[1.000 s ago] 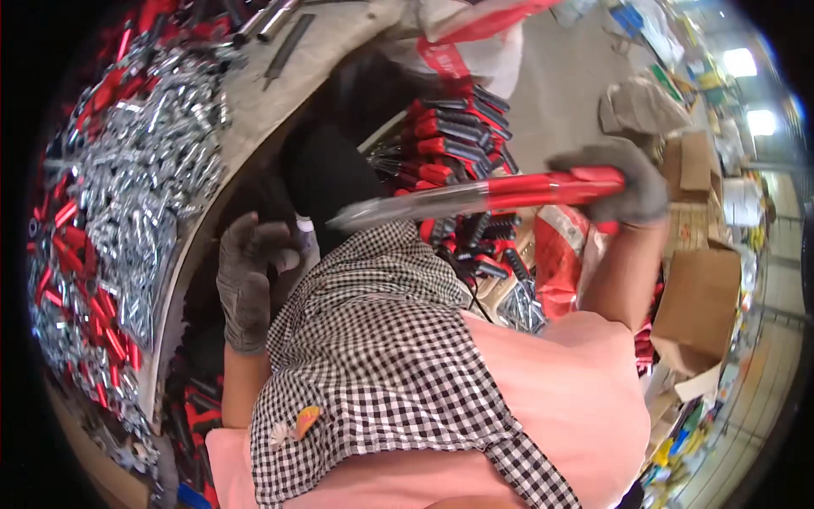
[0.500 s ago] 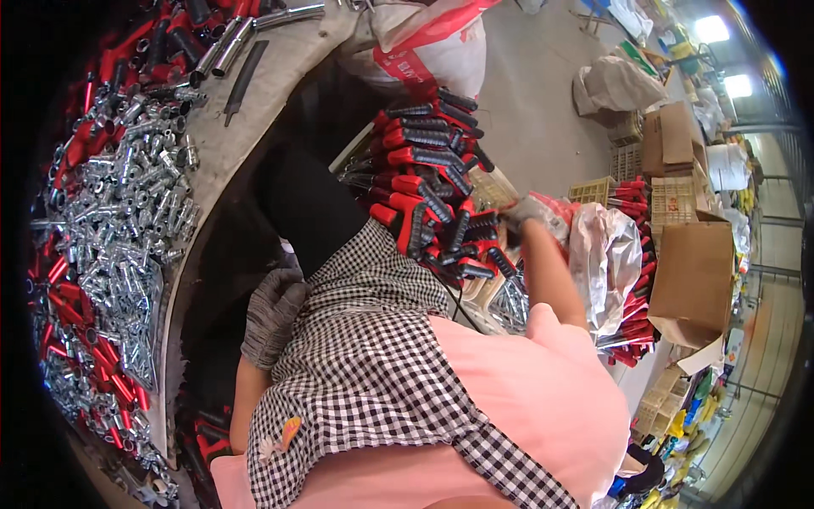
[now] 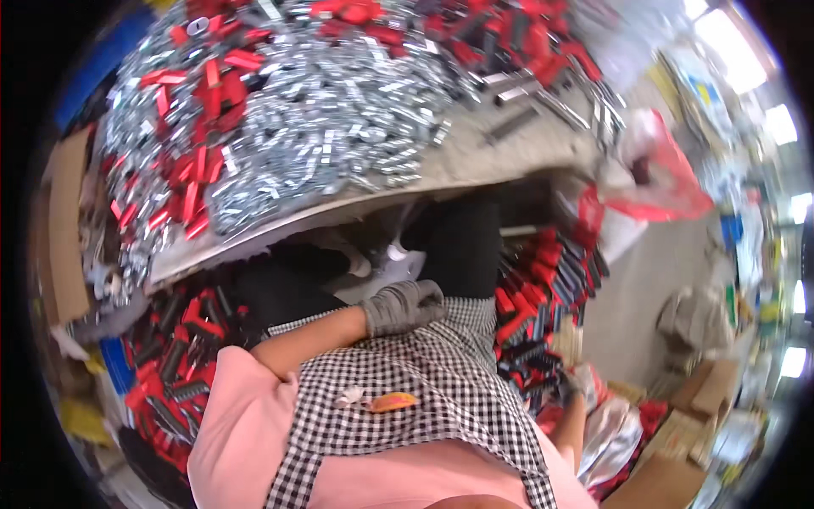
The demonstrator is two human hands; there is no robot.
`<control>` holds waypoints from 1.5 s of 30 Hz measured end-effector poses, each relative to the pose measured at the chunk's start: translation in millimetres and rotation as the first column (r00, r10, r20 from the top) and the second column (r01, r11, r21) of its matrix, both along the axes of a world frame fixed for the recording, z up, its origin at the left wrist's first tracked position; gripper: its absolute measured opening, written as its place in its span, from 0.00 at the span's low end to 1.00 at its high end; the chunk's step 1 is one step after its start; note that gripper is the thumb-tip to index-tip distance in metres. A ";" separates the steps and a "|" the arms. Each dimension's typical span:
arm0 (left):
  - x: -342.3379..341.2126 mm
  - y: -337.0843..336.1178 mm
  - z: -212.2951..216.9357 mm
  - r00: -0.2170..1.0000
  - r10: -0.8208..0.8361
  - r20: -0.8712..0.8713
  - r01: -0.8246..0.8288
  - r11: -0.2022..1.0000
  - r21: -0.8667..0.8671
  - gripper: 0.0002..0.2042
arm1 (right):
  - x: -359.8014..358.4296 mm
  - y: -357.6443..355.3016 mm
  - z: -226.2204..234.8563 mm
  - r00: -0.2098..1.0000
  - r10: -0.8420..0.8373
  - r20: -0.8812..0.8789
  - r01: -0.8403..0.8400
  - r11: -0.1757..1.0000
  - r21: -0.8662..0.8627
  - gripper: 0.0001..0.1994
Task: Assembling hand tools by inserting metal rods into red plastic sleeves.
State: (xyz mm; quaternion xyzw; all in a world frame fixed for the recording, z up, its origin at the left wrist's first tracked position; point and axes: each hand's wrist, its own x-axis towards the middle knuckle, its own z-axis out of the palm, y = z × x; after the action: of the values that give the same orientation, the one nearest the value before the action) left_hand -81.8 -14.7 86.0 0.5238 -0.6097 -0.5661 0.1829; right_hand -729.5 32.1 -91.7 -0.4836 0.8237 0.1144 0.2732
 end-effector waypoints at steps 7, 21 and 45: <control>32.1 9.6 0.2 0.975 0.217 0.045 -0.213 0.974 -0.078 0.19 | 225.4 -154.8 219.2 0.980 0.167 0.107 -0.077 0.817 -0.572 0.16; 106.5 63.4 49.0 0.674 0.723 -0.152 -0.738 0.658 -0.149 0.13 | 608.9 -245.7 271.6 -0.045 0.953 0.301 -0.539 0.231 -0.810 0.14; 209.6 -0.8 77.1 0.520 0.853 0.038 -0.484 0.331 -0.810 0.14 | 894.0 -323.2 326.0 0.261 0.912 -0.317 -0.694 -0.050 -0.718 0.13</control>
State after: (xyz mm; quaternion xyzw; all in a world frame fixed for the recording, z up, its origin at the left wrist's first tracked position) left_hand 127.8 -15.5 163.0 0.7335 -0.5147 -0.0020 0.4439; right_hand 164.5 -291.1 234.3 -0.9445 0.2820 -0.1666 0.0236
